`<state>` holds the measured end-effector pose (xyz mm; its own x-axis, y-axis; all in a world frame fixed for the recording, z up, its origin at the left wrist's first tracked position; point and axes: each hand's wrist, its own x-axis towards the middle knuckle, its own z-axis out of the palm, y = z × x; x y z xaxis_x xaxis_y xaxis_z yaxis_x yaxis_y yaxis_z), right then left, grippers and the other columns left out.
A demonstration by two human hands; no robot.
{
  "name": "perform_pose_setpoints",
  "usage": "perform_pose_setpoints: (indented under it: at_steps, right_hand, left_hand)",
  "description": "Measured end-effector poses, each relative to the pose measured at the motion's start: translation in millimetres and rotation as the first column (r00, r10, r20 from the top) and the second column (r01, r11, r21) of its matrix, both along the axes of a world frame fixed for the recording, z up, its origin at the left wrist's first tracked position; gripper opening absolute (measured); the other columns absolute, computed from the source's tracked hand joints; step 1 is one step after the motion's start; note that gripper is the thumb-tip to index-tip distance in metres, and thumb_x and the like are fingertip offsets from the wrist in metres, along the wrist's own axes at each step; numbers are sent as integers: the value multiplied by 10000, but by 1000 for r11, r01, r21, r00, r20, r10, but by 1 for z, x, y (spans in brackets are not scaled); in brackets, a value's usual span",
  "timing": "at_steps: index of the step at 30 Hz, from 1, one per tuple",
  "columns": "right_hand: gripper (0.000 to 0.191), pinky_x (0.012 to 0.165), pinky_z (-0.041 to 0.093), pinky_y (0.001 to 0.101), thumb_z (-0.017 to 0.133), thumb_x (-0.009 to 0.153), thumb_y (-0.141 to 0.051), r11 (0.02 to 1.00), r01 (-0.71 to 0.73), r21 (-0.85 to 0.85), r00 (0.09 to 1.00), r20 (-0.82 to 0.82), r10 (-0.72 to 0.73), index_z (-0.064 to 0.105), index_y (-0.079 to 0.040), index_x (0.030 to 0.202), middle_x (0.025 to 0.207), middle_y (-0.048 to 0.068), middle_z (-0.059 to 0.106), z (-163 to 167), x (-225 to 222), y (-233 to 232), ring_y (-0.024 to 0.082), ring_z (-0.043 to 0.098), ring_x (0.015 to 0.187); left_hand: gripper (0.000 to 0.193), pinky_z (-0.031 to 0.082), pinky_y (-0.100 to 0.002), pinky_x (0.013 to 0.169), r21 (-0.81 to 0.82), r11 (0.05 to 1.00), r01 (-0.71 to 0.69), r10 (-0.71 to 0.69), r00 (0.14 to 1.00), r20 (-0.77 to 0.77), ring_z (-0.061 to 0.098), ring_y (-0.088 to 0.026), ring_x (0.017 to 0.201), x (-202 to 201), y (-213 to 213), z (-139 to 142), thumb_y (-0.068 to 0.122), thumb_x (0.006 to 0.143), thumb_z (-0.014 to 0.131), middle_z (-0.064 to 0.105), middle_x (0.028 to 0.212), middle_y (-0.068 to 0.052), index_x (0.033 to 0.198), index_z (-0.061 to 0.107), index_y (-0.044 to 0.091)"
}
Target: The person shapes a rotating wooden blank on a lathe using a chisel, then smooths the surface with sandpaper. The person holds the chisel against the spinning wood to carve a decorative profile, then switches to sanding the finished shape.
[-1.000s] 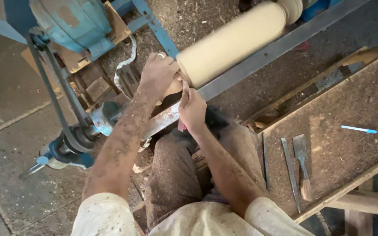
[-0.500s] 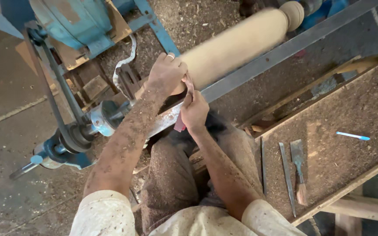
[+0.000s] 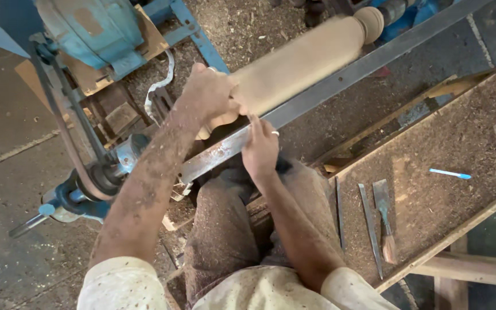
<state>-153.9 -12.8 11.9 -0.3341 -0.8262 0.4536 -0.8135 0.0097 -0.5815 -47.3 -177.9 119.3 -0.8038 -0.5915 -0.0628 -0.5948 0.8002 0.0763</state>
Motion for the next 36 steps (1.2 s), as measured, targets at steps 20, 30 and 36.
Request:
perform_pose_setpoints:
  at_steps: [20, 30, 36]
  right_hand:
    - [733, 801, 497, 466, 724, 735, -211, 971, 151, 186, 905, -421, -60, 544, -4, 1415, 1172, 110, 592, -26, 37, -27, 351, 640, 932]
    - [659, 802, 510, 455, 720, 770, -167, 995, 43, 86, 884, -467, 2, 558, -23, 1392, 1148, 95, 616, -19, 34, -21, 335, 669, 941]
    - [604, 833, 511, 457, 674, 773, -99, 965, 81, 251, 975, -222, -24, 606, -25, 1369, 1105, 118, 645, -6, 28, -30, 376, 654, 899]
  left_hand:
    - [458, 412, -646, 1024, 358, 920, -160, 161, 987, 29, 546, -368, 1315, 16, -28, -112, 333, 1054, 318, 535, 1482, -119, 1439, 484, 148]
    - [410, 419, -614, 1054, 260, 947, -188, 184, 982, 40, 571, -354, 1294, 33, -16, -114, 289, 1053, 379, 527, 1506, -96, 1413, 497, 131]
    - [480, 368, -647, 1058, 336, 905, -261, 222, 963, 151, 512, -334, 1348, 7, -23, -98, 339, 1033, 343, 473, 1535, -51, 1476, 434, 179]
